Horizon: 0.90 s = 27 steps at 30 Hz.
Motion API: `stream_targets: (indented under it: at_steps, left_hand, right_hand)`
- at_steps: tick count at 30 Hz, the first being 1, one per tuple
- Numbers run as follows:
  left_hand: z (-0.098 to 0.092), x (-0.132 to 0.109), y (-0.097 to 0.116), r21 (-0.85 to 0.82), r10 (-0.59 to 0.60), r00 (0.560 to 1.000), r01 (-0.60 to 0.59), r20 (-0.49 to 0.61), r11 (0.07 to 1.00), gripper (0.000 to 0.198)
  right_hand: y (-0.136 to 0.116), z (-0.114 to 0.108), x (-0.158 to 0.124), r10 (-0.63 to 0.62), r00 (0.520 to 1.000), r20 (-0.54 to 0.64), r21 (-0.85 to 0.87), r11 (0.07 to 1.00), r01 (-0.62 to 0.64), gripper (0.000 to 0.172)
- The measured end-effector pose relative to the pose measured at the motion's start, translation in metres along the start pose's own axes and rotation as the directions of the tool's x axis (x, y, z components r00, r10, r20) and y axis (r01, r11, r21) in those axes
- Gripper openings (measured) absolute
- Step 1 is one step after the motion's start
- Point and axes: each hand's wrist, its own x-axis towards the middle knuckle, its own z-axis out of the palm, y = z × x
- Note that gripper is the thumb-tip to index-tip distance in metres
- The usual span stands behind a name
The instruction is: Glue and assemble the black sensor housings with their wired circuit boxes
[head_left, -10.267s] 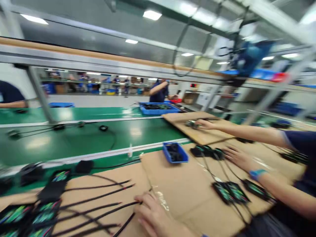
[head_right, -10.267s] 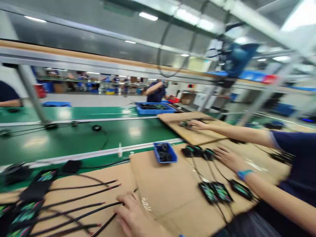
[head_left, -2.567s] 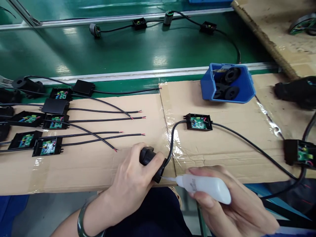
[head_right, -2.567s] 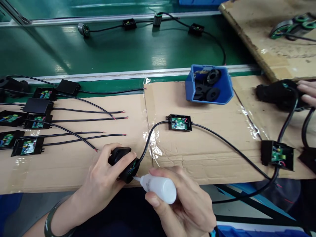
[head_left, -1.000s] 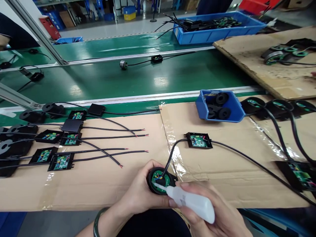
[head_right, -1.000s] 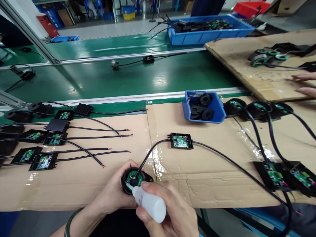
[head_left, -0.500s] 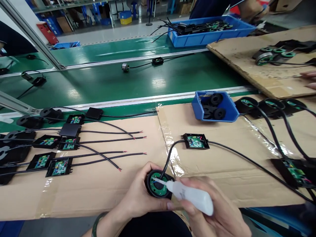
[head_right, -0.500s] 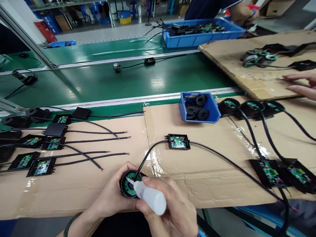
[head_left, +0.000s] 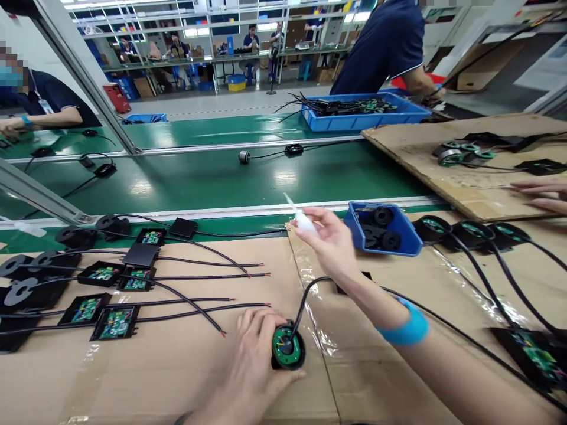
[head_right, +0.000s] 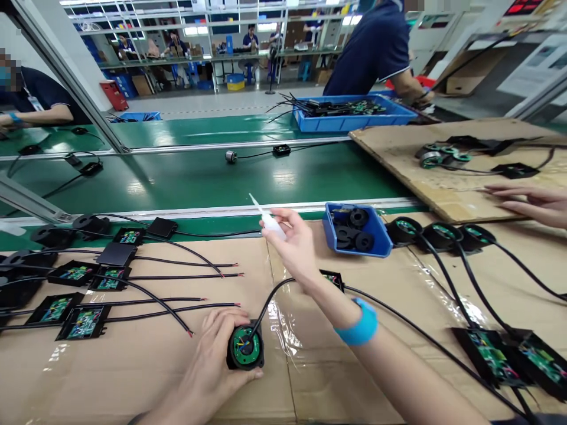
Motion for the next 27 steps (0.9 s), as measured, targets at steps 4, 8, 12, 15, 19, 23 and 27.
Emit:
stream_targets:
  at_steps: [4,8,12,15,19,23,27]
  left_hand:
    - [-0.001,0.0,-0.008,0.056,-0.05,0.999,0.05,0.0,0.997,0.06]
    - [0.0,-0.003,-0.018,0.079,-0.015,0.999,0.018,-0.038,0.997,0.061]
    - [-0.005,-0.003,-0.019,0.059,-0.049,0.999,0.049,-0.004,0.997,0.063]
    - [-0.014,-0.001,-0.015,-0.01,-0.023,0.999,0.023,0.047,1.0,0.068]
    - [-0.019,0.0,-0.015,-0.041,0.055,0.997,-0.052,0.059,0.998,0.069]
    - [-0.016,0.0,-0.019,-0.011,0.04,0.998,-0.039,0.044,0.999,0.065]
    - [-0.012,-0.001,-0.02,0.028,0.028,1.0,-0.029,0.009,0.999,0.061]
  right_hand:
    - [0.054,0.032,0.04,0.066,0.996,0.058,-0.145,0.988,-0.057,0.028]
    - [0.091,0.049,0.058,0.106,0.991,0.077,-0.302,0.95,-0.078,0.02]
    - [0.099,0.049,0.062,0.133,0.986,0.097,-0.415,0.906,-0.082,0.026]
    - [0.077,0.037,0.052,0.174,0.977,0.125,-0.481,0.872,-0.094,0.048]
    - [0.015,0.005,0.008,0.218,0.858,0.464,-0.48,0.877,0.037,0.023]
    - [-0.038,-0.024,-0.051,0.271,0.674,0.687,-0.482,0.864,0.144,0.027]
    - [-0.053,-0.035,-0.089,0.083,0.771,0.632,-0.483,0.819,0.308,0.02]
